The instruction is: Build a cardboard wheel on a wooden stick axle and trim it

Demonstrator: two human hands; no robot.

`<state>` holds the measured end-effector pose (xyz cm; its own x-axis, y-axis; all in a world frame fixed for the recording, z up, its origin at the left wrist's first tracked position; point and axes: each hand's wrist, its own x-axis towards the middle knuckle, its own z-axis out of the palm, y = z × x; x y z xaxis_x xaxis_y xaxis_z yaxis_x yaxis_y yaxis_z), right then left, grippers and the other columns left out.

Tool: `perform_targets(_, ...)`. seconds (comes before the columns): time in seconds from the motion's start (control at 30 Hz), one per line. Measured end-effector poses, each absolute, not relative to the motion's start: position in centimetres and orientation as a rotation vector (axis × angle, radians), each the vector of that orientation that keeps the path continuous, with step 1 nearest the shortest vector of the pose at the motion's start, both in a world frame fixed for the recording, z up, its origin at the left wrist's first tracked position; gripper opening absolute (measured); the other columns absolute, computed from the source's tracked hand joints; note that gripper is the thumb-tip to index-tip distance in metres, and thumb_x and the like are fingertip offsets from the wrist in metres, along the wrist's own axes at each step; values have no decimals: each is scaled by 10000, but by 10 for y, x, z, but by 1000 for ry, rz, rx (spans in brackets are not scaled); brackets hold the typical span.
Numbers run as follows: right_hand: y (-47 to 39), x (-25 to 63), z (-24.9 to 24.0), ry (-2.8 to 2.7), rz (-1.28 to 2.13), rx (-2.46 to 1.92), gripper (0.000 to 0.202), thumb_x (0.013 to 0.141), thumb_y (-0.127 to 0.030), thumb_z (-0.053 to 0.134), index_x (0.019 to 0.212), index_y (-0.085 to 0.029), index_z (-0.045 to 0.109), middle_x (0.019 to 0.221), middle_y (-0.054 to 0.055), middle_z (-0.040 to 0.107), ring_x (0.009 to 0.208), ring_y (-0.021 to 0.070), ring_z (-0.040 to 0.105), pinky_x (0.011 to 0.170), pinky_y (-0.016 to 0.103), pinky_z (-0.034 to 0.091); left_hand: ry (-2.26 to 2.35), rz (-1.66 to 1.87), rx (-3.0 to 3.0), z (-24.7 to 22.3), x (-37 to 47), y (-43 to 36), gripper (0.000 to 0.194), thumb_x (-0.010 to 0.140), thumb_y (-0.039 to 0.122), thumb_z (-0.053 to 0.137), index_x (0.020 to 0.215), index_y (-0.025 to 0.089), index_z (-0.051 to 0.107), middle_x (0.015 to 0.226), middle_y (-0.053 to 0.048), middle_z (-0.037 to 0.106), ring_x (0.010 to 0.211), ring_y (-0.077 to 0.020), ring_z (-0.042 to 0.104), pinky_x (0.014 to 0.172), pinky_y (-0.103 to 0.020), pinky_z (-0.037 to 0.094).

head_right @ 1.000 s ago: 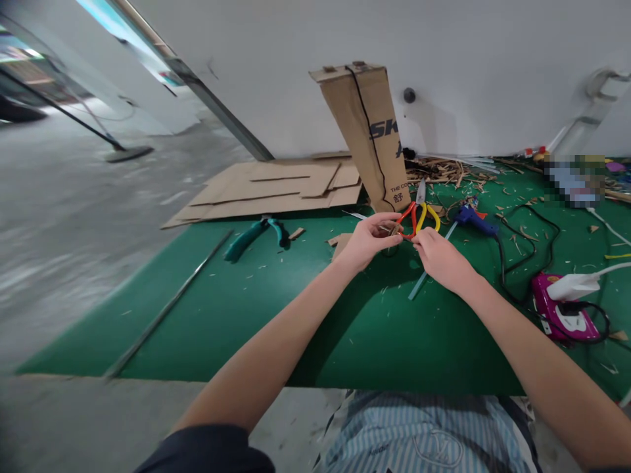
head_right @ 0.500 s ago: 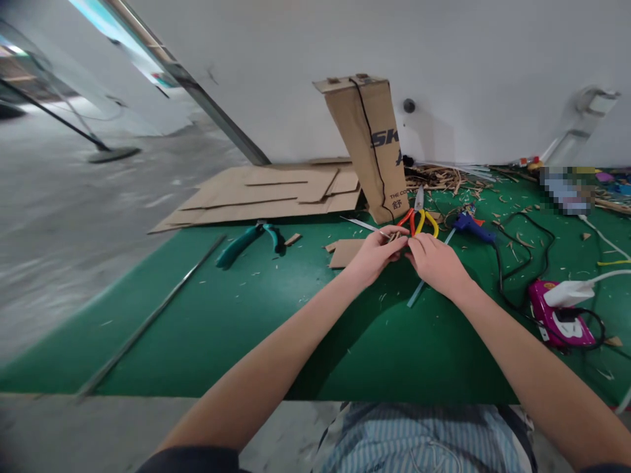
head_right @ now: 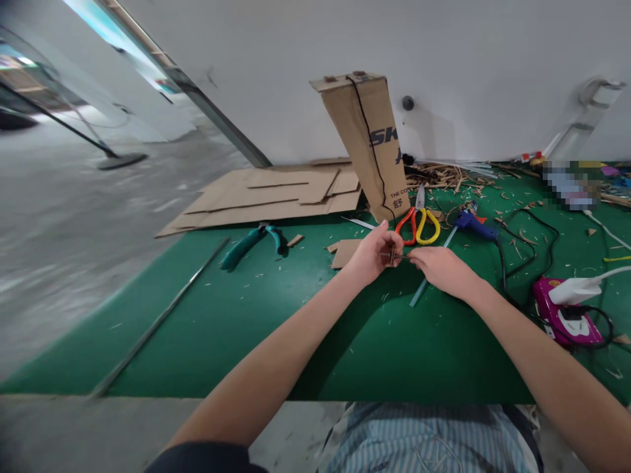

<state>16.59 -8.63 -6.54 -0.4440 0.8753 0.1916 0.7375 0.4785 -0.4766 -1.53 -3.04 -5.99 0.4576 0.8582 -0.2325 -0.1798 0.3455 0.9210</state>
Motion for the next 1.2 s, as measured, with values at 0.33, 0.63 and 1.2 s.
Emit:
perform_targets(0.33, -95, 169, -45, -2107, 1181, -1286, 239, 947, -275, 459, 905, -169, 669, 727, 12, 648, 589, 114, 573, 625, 256, 465, 751, 830, 1500, -60, -18, -37, 717, 820, 784, 489, 444, 175, 528, 418, 4, 440, 323, -78, 440, 353, -228, 302)
perform_targets(0.63, -94, 165, -54, -2335, 473, -1278, 240, 986, -189, 436, 1008, -182, 674, 948, 72, 724, 838, 169, 650, 776, 298, 483, 976, 834, 1326, -59, -10, -37, 672, 819, 757, 525, 478, 180, 483, 368, 39, 388, 277, -87, 447, 297, -203, 241)
perform_targets(1.2, -91, 178, -49, -2212, 903, -1293, 317, 985, -301, 432, 1025, -183, 723, 736, 25, 663, 654, 140, 590, 643, 265, 455, 963, 1044, 1533, -62, -9, -46, 660, 900, 664, 496, 448, 188, 429, 408, 29, 400, 307, -63, 425, 347, -223, 258)
